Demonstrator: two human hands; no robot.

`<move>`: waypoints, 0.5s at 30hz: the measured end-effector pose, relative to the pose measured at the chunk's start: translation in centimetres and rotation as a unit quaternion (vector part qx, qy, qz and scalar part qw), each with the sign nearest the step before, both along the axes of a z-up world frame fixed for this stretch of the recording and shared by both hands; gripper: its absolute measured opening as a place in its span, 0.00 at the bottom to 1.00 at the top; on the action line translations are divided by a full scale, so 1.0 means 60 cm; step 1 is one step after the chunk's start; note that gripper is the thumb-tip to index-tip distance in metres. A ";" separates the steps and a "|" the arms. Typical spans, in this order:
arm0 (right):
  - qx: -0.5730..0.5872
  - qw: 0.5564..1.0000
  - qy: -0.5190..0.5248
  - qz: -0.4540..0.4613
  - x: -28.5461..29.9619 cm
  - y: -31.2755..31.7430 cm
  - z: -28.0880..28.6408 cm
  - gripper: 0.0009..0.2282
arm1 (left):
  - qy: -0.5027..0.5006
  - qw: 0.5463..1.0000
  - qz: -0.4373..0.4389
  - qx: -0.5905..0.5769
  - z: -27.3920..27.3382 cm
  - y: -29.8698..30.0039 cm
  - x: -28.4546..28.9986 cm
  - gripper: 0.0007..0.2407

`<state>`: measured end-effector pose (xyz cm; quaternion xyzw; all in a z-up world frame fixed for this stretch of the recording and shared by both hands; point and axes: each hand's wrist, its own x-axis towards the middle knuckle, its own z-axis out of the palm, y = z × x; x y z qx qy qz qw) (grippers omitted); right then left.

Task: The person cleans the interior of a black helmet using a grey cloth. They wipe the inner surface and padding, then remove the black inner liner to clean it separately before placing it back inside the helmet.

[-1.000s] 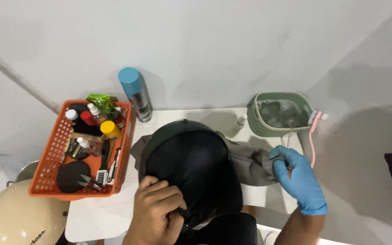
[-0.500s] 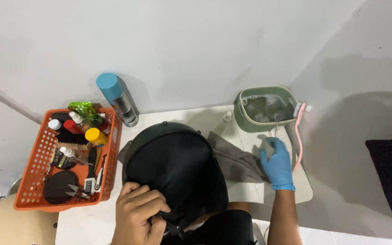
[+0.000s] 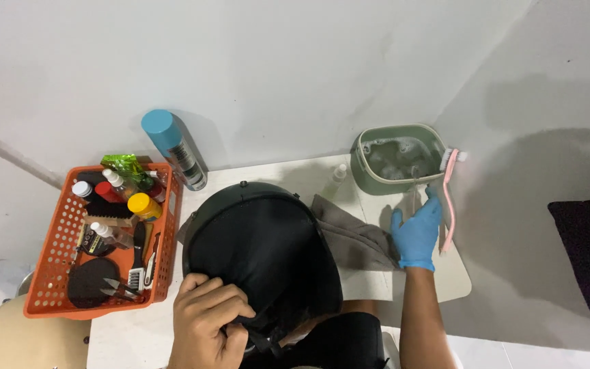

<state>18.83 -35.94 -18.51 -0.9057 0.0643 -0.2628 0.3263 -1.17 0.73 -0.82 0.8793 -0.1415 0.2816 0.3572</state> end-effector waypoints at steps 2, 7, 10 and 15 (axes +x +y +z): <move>0.004 1.000 0.021 -0.012 0.031 -0.024 -0.042 0.28 | -0.008 1.000 -0.003 -0.001 -0.006 0.003 0.001 0.06; 0.041 0.998 0.048 -0.004 0.060 -0.040 -0.031 0.07 | -0.029 0.999 -0.018 0.001 -0.007 0.008 0.002 0.05; 0.014 0.998 0.019 -0.051 0.058 -0.016 0.077 0.07 | 0.004 1.000 -0.009 -0.010 -0.006 0.008 0.000 0.06; -0.598 0.754 0.260 0.073 0.202 -0.069 0.089 0.14 | 0.008 1.000 -0.013 -0.006 -0.004 0.004 0.000 0.06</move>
